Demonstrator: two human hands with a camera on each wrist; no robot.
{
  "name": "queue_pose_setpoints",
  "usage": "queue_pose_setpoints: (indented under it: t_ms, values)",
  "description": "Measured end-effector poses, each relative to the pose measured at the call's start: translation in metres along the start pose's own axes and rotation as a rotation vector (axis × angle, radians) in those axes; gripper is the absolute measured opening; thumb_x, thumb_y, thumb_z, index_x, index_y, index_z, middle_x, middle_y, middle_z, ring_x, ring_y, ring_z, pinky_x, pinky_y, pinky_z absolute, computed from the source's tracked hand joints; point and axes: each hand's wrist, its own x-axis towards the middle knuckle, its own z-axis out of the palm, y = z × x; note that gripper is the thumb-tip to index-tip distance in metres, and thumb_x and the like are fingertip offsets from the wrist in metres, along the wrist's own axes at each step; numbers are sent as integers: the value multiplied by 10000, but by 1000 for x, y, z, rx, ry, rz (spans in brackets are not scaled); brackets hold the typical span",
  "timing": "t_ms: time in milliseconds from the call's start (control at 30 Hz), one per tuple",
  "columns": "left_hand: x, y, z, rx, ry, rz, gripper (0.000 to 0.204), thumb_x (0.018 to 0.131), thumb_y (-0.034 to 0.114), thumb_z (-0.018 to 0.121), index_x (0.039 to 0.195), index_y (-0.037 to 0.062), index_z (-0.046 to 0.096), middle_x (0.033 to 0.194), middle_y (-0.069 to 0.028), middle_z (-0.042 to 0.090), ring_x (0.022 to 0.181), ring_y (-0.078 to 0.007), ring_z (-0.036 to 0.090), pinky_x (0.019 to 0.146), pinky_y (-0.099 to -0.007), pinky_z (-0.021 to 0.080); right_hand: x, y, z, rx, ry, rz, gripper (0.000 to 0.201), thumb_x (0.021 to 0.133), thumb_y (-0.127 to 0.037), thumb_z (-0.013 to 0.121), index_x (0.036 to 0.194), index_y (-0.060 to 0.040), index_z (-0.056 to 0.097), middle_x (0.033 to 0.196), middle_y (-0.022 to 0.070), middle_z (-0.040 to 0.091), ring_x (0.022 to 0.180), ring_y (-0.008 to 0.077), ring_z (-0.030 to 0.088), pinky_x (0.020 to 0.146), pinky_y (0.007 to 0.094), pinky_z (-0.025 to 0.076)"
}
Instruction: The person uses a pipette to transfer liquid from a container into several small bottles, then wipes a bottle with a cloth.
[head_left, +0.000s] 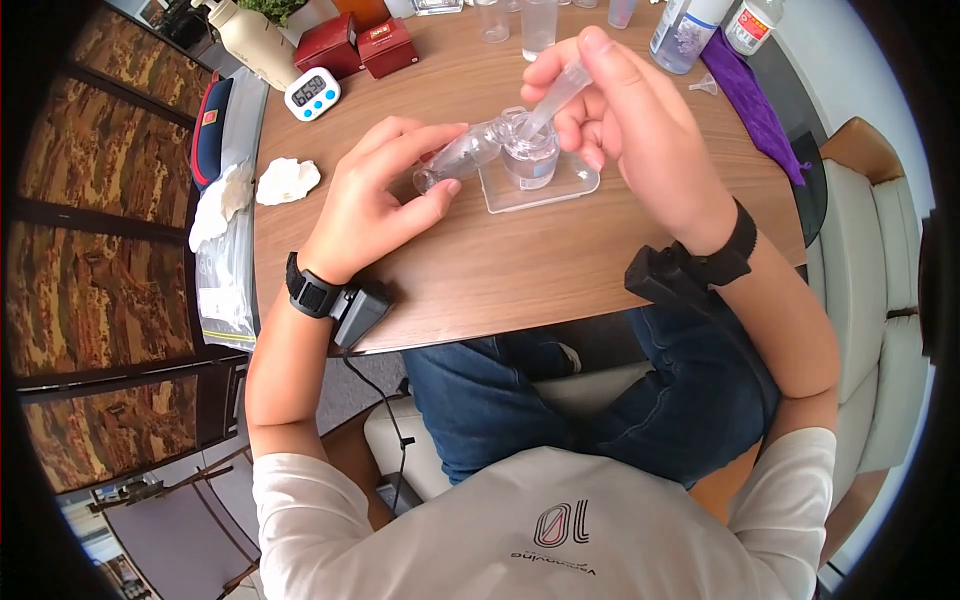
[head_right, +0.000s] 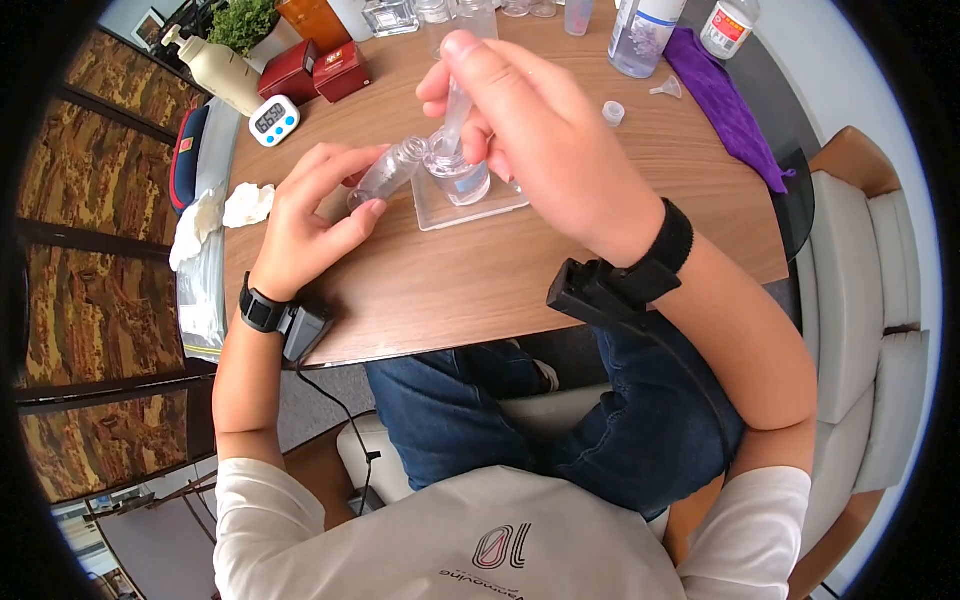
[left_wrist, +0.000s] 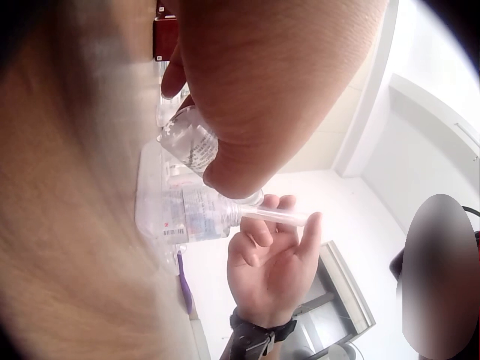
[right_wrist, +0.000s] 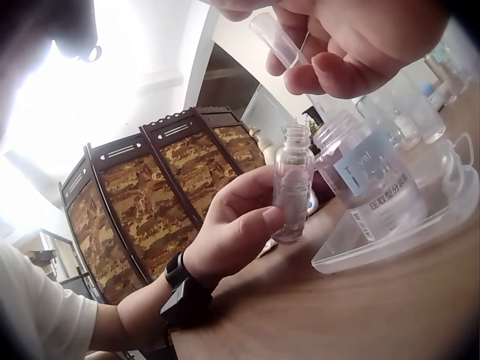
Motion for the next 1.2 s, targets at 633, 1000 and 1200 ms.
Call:
queue_pose_setpoints:
  t_ms: [633, 1000, 1200]
  values:
    - [0, -1, 1, 4, 1, 10, 426, 818, 84, 746, 1238, 37, 698, 1024, -109, 676, 905, -241, 654, 822, -343, 537, 2, 7, -4, 83, -24, 53, 430, 1083, -360, 420, 1017, -18, 673, 964, 47, 674, 648, 52, 534, 567, 201, 426]
    - [0, -2, 2, 8, -3, 24, 424, 815, 98, 745, 1230, 24, 697, 1010, -115, 670, 912, -249, 651, 821, -347, 537, 1, -21, -31, 296, 140, -405, 523, 1099, -376, 299, 899, 11, 589, 856, 218, 656, 559, 162, 506, 471, 225, 405]
    - [0, -2, 1, -13, -9, 1, 425, 821, 105, 744, 1236, 29, 697, 1012, -108, 665, 917, -242, 649, 820, -346, 536, -7, -21, -19, 297, 82, -221, 547, 1088, -395, 277, 914, 13, 598, 914, 207, 672, 574, 163, 523, 526, 249, 421]
